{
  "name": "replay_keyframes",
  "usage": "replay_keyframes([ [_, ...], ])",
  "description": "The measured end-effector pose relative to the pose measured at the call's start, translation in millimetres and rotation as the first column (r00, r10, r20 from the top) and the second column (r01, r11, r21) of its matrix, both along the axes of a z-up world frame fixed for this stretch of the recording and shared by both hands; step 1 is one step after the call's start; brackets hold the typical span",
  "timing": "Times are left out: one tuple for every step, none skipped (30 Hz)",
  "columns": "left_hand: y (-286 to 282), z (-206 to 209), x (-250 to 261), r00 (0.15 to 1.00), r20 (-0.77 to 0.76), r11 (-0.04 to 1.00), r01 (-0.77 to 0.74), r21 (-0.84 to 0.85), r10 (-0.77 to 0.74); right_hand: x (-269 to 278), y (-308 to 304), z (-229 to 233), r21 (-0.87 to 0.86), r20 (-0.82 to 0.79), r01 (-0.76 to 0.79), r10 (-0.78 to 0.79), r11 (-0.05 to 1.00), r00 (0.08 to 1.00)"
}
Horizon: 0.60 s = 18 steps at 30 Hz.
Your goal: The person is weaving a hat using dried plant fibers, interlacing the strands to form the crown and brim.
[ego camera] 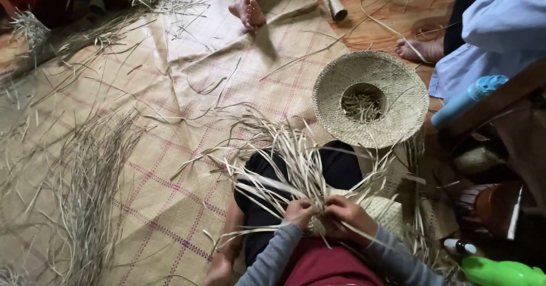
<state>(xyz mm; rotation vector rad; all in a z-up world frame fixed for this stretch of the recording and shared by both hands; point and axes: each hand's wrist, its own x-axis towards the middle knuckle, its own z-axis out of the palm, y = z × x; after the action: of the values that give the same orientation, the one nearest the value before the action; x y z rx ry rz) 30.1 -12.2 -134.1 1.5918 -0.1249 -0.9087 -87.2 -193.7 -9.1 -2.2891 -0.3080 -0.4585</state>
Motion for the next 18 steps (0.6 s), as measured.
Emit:
replay_keyframes([
  [5.4, 7.8, -3.3, 0.981, 0.137, 0.976, 0.108, 0.188, -0.135, -5.7, 0.2, -8.9, -0.063, -0.026, -0.022, 0.02, 0.998, 0.999],
  [4.4, 8.2, -1.3, 0.982, 0.132, 0.975, 0.109, 0.192, -0.136, -4.9, -2.8, -9.4, -0.058, -0.031, -0.022, 0.02, 0.998, 0.999],
  [3.7, 8.1, 0.3, 0.966, 0.188, 0.967, 0.138, 0.214, -0.179, -3.8, -5.9, -10.4, -0.075, 0.005, -0.071, 0.071, 0.995, 0.997],
  [3.2, 8.3, 2.1, 0.944, 0.243, 0.957, 0.165, 0.238, -0.223, -2.3, -8.8, -11.1, -0.092, 0.04, -0.118, 0.122, 0.989, 0.992],
  [3.3, 3.8, 3.1, 0.943, 0.248, 0.958, 0.162, 0.235, -0.22, 0.2, -5.9, -0.8, -0.096, 0.044, -0.12, 0.125, 0.988, 0.991],
  [3.8, -0.5, 4.1, 0.945, 0.234, 0.961, 0.178, 0.212, -0.227, 2.6, -2.5, 9.8, -0.052, 0.063, -0.059, 0.062, 0.997, 0.996],
  [5.3, -5.9, 1.7, 0.948, 0.217, 0.963, 0.194, 0.188, -0.233, 2.3, 1.7, 19.7, -0.005, 0.076, 0.001, -0.001, 1.0, 0.997],
  [1.5, -4.4, 0.1, 0.949, 0.217, 0.964, 0.19, 0.185, -0.229, 10.0, 3.4, 36.8, -0.008, 0.076, -0.003, 0.003, 1.0, 0.997],
  [0.8, -3.3, -5.2, 0.916, 0.346, 0.979, 0.189, 0.079, -0.205, 15.1, 7.4, 53.4, 0.028, 0.079, 0.007, -0.009, 1.0, 0.997],
  [-0.1, -2.4, -10.1, 0.87, 0.466, 0.98, 0.199, -0.027, -0.163, 20.7, 11.3, 69.6, 0.064, 0.082, 0.017, -0.022, 0.998, 0.996],
  [-0.1, 6.4, -12.6, 0.874, 0.459, 0.981, 0.193, -0.026, -0.16, 22.0, 10.8, 63.3, 0.067, 0.074, 0.012, -0.016, 0.998, 0.997],
  [0.1, 15.3, -15.1, 0.919, 0.358, 0.985, 0.135, 0.109, -0.165, 23.1, 10.5, 57.1, 0.109, 0.025, 0.027, -0.03, 0.994, 0.999],
  [-0.1, 24.9, -14.2, 0.954, 0.258, 0.965, 0.087, 0.247, -0.152, 26.9, 10.0, 51.4, 0.147, -0.02, 0.043, -0.04, 0.988, 0.999],
  [0.4, 29.5, -16.0, 0.956, 0.255, 0.965, 0.081, 0.248, -0.146, 26.0, 8.7, 36.4, 0.148, -0.023, 0.036, -0.033, 0.988, 0.999],
  [-0.4, 34.5, -16.3, 0.956, 0.256, 0.961, 0.075, 0.264, -0.145, 25.8, 6.7, 21.9, 0.102, -0.053, 0.183, -0.178, 0.978, 0.983],
  [-1.6, 39.9, -16.8, 0.955, 0.259, 0.957, 0.07, 0.281, -0.145, 25.3, 4.1, 7.7, 0.052, -0.076, 0.325, -0.32, 0.944, 0.944],
  [-4.5, 41.7, -18.1, 0.953, 0.265, 0.958, 0.068, 0.279, -0.144, 23.0, -3.8, -6.3, 0.051, -0.069, 0.324, -0.32, 0.945, 0.945],
  [-7.6, 43.4, -19.9, 0.95, 0.269, 0.936, 0.056, 0.348, -0.157, 20.4, -11.9, -20.3, -0.001, -0.154, 0.315, -0.311, 0.949, 0.938],
])
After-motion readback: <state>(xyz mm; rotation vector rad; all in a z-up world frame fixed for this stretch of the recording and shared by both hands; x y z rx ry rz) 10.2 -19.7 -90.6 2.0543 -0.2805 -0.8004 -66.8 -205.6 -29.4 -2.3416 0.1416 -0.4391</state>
